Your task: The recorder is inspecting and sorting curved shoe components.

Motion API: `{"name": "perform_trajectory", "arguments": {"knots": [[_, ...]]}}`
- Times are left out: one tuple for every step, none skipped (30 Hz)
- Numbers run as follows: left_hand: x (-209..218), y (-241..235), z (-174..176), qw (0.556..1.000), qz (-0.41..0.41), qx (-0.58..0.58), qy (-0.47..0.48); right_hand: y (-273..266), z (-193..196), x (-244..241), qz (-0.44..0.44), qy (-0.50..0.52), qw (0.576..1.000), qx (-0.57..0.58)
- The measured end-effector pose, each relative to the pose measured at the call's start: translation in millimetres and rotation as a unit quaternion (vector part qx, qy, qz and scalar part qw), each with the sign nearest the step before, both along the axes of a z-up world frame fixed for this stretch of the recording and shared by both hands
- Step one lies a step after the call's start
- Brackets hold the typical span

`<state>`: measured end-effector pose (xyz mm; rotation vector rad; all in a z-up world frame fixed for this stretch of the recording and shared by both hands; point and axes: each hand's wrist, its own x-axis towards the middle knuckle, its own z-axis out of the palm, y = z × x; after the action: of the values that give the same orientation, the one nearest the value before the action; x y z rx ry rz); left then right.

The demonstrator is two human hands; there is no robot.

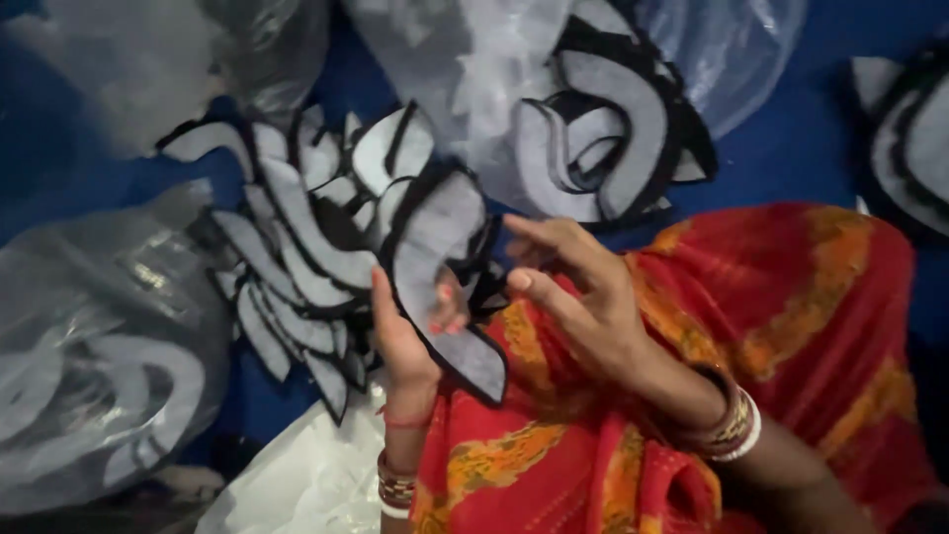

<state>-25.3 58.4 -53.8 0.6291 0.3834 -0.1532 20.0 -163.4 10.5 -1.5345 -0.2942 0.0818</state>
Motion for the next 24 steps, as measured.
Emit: {"name": "perform_trajectory", "arguments": {"knots": [[0, -6, 2, 1.000, -0.010, -0.005, 0.003, -2, 0, 3, -0.010, 0.003, 1.000, -0.005], [-1, -13, 4, 0.998, -0.054, 0.012, -0.013, -6, -1, 5, -0.019, 0.038, 0.998, 0.037], [-2, -20, 6, 0.994, -0.097, 0.029, -0.029, -10, -2, 7, -0.028, 0.072, 0.994, 0.080], [-4, -20, 1, 0.994, -0.107, 0.025, -0.028, -16, -8, 8, -0.039, 0.073, 0.994, 0.076], [-5, -19, -4, 0.991, -0.129, -0.017, 0.001, -21, -14, 9, -0.037, 0.093, 0.991, 0.093], [-7, -15, -7, 0.987, -0.146, -0.055, 0.030, -24, -19, 11, -0.031, 0.111, 0.987, 0.114], [-8, -13, -13, 0.986, -0.151, -0.055, 0.030, -27, -24, 13, -0.036, 0.111, 0.987, 0.114], [-11, -9, -18, 0.985, -0.162, -0.060, 0.009, -29, -29, 15, -0.017, 0.143, 0.981, 0.132], [-14, -4, -23, 0.983, -0.172, -0.065, -0.012, -30, -33, 17, 0.002, 0.175, 0.973, 0.150], [-15, -6, -18, 0.983, -0.171, -0.063, -0.011, -29, -34, 19, 0.003, 0.175, 0.973, 0.152], [-15, -8, -13, 0.984, -0.175, -0.033, -0.027, -29, -35, 22, 0.011, 0.193, 0.966, 0.169], [-13, -11, -9, 0.983, -0.180, -0.003, -0.043, -29, -36, 26, 0.018, 0.210, 0.960, 0.184], [-11, -14, -4, 0.983, -0.181, -0.003, -0.044, -30, -38, 28, 0.017, 0.209, 0.960, 0.184], [-10, -18, 1, 0.983, -0.179, 0.013, -0.033, -31, -39, 29, 0.015, 0.196, 0.963, 0.181], [-9, -21, 6, 0.983, -0.177, 0.030, -0.022, -32, -42, 30, 0.014, 0.184, 0.967, 0.178], [-11, -20, 3, 0.983, -0.178, 0.029, -0.021, -34, -46, 30, 0.013, 0.185, 0.967, 0.178], [-12, -19, 0, 0.982, -0.179, 0.031, -0.042, -36, -50, 29, 0.014, 0.178, 0.969, 0.173], [-13, -18, -2, 0.981, -0.179, 0.035, -0.063, -36, -54, 30, 0.018, 0.170, 0.971, 0.169], [-14, -17, 1, 0.981, -0.178, 0.036, -0.064, -37, -57, 31, 0.020, 0.170, 0.971, 0.169], [-15, -16, 5, 0.978, -0.191, 0.042, -0.078, -38, -59, 31, 0.021, 0.181, 0.967, 0.176], [-16, -15, 9, 0.973, -0.205, 0.048, -0.092, -38, -62, 31, 0.023, 0.192, 0.964, 0.183], [-14, -16, 14, 0.974, -0.201, 0.049, -0.092, -38, -65, 32, 0.026, 0.193, 0.964, 0.183], [-13, -17, 20, 0.971, -0.208, 0.087, -0.084, -38, -69, 32, 0.016, 0.205, 0.960, 0.190], [-12, -17, 26, 0.966, -0.212, 0.127, -0.074, -37, -72, 33, 0.009, 0.218, 0.956, 0.199]]}}
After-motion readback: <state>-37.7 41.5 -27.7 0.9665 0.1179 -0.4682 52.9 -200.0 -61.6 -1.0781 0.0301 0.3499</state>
